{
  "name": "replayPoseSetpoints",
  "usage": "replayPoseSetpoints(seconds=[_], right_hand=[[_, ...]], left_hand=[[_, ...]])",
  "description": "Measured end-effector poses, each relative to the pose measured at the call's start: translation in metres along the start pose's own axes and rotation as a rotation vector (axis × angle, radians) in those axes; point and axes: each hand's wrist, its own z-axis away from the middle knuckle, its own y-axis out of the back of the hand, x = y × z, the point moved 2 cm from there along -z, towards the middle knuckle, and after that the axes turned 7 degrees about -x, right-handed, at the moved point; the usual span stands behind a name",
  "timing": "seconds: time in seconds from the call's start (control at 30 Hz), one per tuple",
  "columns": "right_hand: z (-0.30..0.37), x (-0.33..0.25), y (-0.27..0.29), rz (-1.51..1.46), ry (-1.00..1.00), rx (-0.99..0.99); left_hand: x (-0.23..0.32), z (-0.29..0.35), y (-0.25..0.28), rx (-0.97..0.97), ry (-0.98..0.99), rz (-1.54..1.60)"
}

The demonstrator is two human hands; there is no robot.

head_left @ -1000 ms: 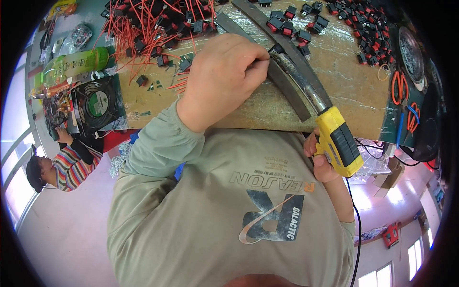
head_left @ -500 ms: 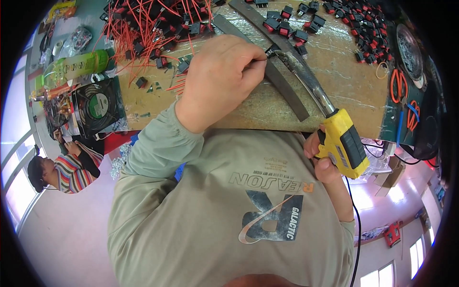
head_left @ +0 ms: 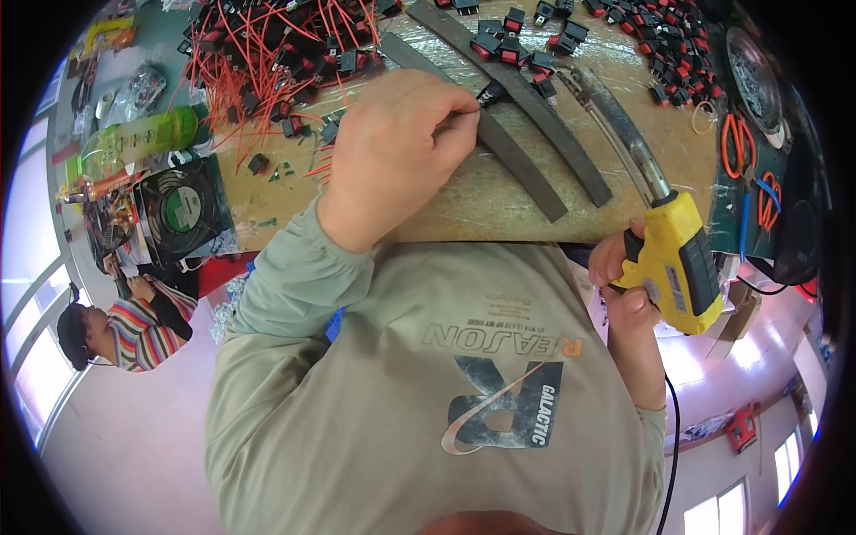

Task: The person solders red and black wires to small electronic components using a soldering iron.

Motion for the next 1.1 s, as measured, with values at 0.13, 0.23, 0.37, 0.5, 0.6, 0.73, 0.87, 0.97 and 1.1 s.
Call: replayPoseSetpoints(seconds=[0.13, 0.23, 0.37, 0.5, 0.6, 0.73, 0.87, 0.97, 1.1], right_hand=[[-0.007, 0.0, 0.007, 0.05, 0.062, 0.036], [-0.012, -0.001, 0.008, 0.014, 0.082, 0.04], [-0.015, -0.001, 0.01, -0.06, 0.069, 0.017], [-0.015, 0.003, 0.015, -0.118, 0.068, -0.008], [-0.015, 0.003, 0.017, -0.151, 0.055, -0.025], [-0.016, 0.003, 0.016, -0.153, 0.063, -0.048], [-0.016, 0.004, 0.015, -0.167, 0.079, -0.05], [-0.016, 0.004, 0.014, -0.149, 0.083, -0.039], [-0.017, 0.004, 0.013, -0.151, 0.078, -0.034]], left_hand=[[0.0, -0.001, 0.0, -0.008, -0.006, -0.012], [0.0, -0.001, 0.0, -0.009, -0.005, -0.013], [0.0, -0.001, 0.002, -0.013, 0.002, -0.01], [0.001, -0.001, 0.006, -0.048, 0.033, 0.011], [0.002, -0.001, 0.015, -0.061, 0.077, 0.057], [-0.011, 0.0, 0.051, 0.118, 0.146, 0.035], [-0.052, 0.001, 0.092, 0.269, 0.096, -0.422], [-0.066, -0.002, 0.1, 0.198, -0.037, -0.669], [-0.036, -0.015, 0.072, 0.21, -0.053, -0.434]])
